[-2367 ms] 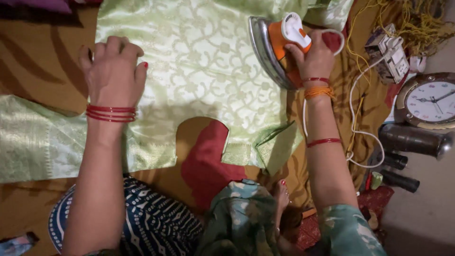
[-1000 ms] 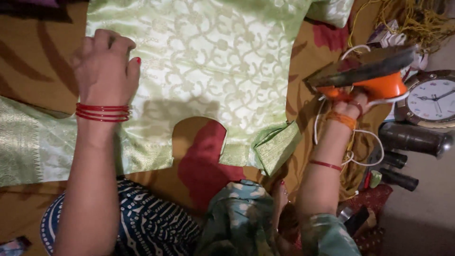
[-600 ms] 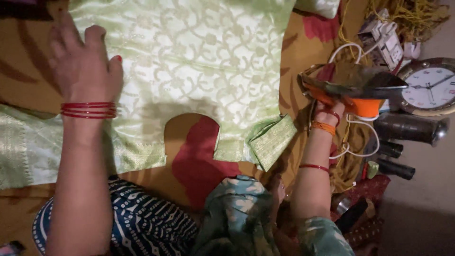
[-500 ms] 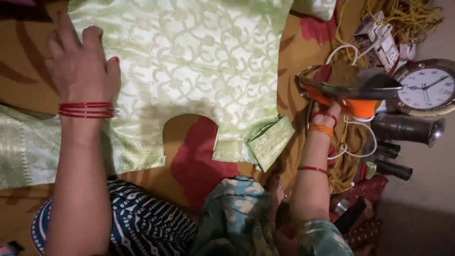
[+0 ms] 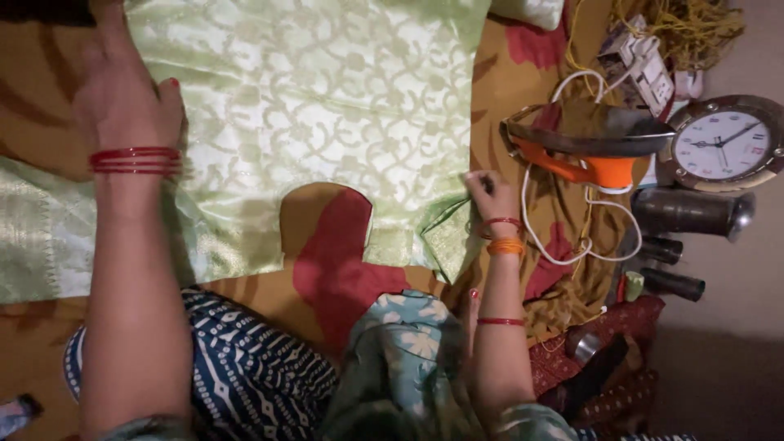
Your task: Ironing a green fabric garment on a flat surface.
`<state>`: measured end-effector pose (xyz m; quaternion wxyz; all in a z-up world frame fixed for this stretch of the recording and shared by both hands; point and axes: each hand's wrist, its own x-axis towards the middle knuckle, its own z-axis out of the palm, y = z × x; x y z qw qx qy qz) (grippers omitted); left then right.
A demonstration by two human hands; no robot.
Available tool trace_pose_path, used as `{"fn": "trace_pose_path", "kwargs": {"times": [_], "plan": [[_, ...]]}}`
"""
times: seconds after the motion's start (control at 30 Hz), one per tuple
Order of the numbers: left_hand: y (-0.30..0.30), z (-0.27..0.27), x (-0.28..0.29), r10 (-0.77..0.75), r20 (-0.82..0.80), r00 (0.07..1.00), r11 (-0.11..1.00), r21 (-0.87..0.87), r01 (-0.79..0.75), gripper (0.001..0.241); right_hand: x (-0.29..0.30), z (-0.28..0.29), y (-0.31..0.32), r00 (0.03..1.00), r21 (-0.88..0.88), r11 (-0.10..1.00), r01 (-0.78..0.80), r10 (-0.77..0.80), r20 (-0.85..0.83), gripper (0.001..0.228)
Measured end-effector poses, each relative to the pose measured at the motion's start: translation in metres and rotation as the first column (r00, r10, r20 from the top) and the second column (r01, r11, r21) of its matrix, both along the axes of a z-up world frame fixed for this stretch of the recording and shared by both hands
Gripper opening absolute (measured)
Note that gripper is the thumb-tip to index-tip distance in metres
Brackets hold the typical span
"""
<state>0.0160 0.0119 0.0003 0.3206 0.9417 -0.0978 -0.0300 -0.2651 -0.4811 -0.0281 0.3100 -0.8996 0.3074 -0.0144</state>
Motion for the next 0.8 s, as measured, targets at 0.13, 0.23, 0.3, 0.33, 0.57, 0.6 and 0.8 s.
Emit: {"fn": "trace_pose_path", "kwargs": {"times": [0.13, 0.23, 0.3, 0.33, 0.57, 0.6, 0.8], "plan": [[0.017, -0.06, 0.002, 0.04, -0.062, 0.997, 0.999, 0.036, -0.038, 0.056, -0.005, -0.01, 0.002, 0.997, 0.058, 0.996, -0.061, 0.063, -0.041, 0.039], [0.028, -0.073, -0.002, 0.047, -0.106, 0.993, 0.999, -0.011, -0.048, 0.036, -0.003, -0.03, -0.011, 0.999, 0.158, 0.987, -0.04, 0.035, 0.033, 0.036], [0.032, -0.062, -0.007, 0.034, -0.091, 0.995, 0.997, -0.069, -0.041, 0.028, 0.002, -0.045, -0.02, 0.994, 0.268, 0.963, -0.027, -0.004, 0.113, 0.034], [0.033, -0.054, -0.01, 0.033, -0.115, 0.993, 0.986, -0.161, -0.051, 0.027, 0.006, -0.051, -0.024, 0.981, 0.299, 0.953, -0.043, -0.016, 0.193, 0.033], [0.054, -0.061, -0.005, -0.11, -0.268, 0.957, 0.842, -0.537, -0.054, 0.027, 0.029, -0.069, -0.05, 0.999, 0.436, 0.9, 0.003, -0.024, 0.042, 0.019], [0.058, -0.045, -0.007, -0.106, -0.257, 0.961, 0.842, -0.537, -0.051, 0.027, 0.028, -0.043, -0.046, 0.998, 0.437, 0.9, -0.005, -0.02, 0.054, 0.019], [0.089, 0.045, -0.049, -0.179, -0.476, 0.861, 0.839, -0.53, -0.119, 0.031, -0.02, 0.062, -0.051, 0.869, 0.011, 0.88, -0.474, 0.466, 0.167, 0.024]]}}
